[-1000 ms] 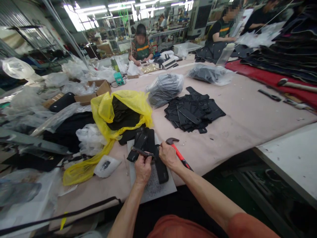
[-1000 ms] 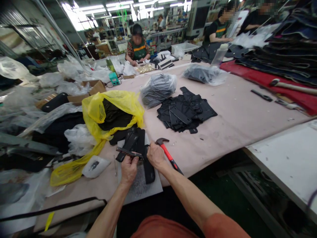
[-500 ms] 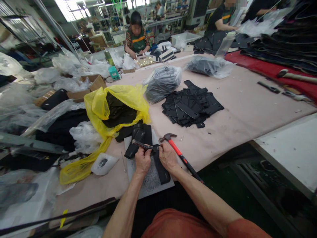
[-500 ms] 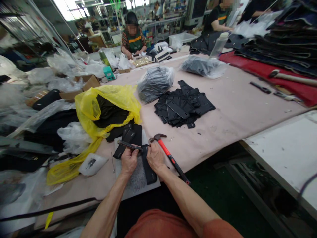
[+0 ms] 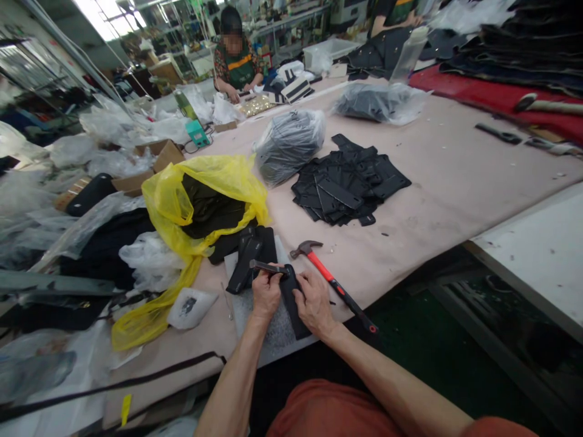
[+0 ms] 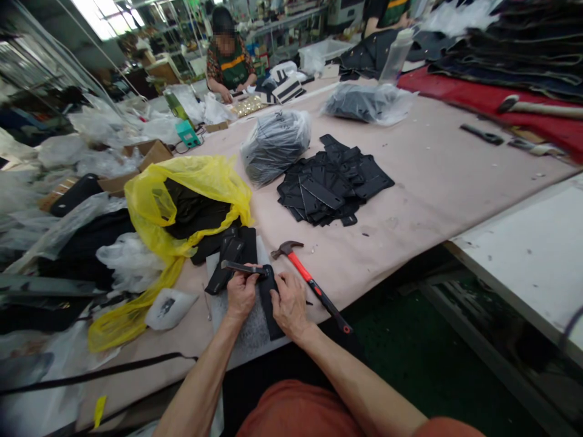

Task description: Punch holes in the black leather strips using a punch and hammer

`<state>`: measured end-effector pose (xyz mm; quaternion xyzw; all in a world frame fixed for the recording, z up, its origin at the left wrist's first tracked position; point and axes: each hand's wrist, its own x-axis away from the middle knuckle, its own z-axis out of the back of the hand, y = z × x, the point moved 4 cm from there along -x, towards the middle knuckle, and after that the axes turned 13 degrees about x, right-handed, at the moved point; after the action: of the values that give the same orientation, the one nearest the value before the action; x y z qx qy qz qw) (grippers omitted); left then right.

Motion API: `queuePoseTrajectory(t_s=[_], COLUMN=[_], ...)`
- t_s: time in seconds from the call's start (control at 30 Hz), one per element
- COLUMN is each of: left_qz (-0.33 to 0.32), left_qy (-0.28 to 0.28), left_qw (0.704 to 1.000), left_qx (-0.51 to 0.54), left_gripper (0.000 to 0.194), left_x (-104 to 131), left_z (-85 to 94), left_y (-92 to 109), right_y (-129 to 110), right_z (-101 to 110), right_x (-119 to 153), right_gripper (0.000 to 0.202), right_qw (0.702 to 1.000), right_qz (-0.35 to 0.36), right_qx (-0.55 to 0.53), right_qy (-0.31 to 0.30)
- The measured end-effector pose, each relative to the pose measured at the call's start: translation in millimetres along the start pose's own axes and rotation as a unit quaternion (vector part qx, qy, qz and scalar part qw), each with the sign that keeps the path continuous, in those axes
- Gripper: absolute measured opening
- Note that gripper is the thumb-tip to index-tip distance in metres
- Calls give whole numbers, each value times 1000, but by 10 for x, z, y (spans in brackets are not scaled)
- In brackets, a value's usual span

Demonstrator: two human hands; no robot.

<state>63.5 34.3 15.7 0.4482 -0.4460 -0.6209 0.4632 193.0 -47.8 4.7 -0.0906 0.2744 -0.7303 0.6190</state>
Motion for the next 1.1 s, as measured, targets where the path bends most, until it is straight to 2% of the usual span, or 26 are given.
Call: queuePoseTrajectory(t_s=[0.3, 0.67, 0.9, 1.1], left_qz=[-12, -64, -79, -99], left_qy=[14, 28, 6, 20], left_qw=[1000, 996, 993, 988], left_qx=[-13, -52, -89, -113], left_gripper=[18, 17, 16, 16], left_x=[-1, -17, -32, 7], left_z=[-24, -41, -142, -164], left_y=[19, -31, 25, 38], right_y=[8, 24, 30, 28], right_z=[12, 21, 8, 23], right_x=[-20, -32, -33, -31], right_gripper=[34, 33, 33, 34], right_qw=[1000, 1000, 1000, 1000], right_qz=[-9, -4, -2, 0], right_qx=[-4, -15, -9, 0], right_qy=[-14, -3, -5, -15])
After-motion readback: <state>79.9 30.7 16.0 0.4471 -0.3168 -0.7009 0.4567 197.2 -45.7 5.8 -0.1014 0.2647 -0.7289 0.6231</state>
